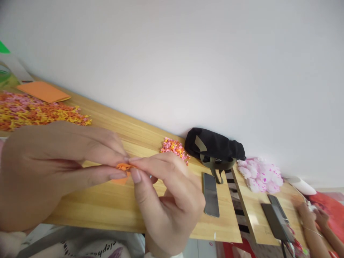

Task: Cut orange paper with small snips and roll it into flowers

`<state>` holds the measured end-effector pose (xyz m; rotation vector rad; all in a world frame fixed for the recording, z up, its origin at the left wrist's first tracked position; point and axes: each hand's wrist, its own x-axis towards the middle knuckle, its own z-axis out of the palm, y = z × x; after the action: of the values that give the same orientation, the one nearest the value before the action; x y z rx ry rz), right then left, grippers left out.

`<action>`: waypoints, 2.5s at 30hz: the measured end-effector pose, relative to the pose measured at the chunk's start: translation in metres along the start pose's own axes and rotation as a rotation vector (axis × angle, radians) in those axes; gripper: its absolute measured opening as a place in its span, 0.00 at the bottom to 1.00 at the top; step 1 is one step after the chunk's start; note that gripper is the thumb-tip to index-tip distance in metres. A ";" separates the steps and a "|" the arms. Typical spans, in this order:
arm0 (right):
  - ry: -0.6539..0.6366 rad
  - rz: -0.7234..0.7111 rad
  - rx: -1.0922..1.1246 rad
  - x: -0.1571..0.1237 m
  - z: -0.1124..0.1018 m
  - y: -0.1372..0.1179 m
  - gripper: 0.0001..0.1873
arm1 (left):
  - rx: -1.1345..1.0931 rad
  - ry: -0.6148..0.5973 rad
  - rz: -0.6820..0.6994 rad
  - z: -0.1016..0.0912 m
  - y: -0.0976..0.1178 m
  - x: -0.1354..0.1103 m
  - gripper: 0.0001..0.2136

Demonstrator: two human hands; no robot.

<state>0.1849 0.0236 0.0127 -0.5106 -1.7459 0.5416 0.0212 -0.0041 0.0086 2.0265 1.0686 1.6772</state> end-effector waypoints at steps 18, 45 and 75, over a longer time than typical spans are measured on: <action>0.018 0.058 0.035 0.000 0.003 -0.006 0.14 | -0.054 0.078 -0.040 0.003 0.009 0.002 0.09; 0.046 0.052 0.002 -0.003 0.002 -0.004 0.15 | -0.059 0.073 -0.016 0.002 -0.002 0.002 0.08; -0.061 0.362 0.202 0.001 0.000 0.009 0.07 | 0.092 -0.063 0.045 -0.003 -0.015 -0.001 0.08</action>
<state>0.1854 0.0317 0.0084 -0.6754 -1.6409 0.9872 0.0133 0.0047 -0.0015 2.1607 1.1053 1.6018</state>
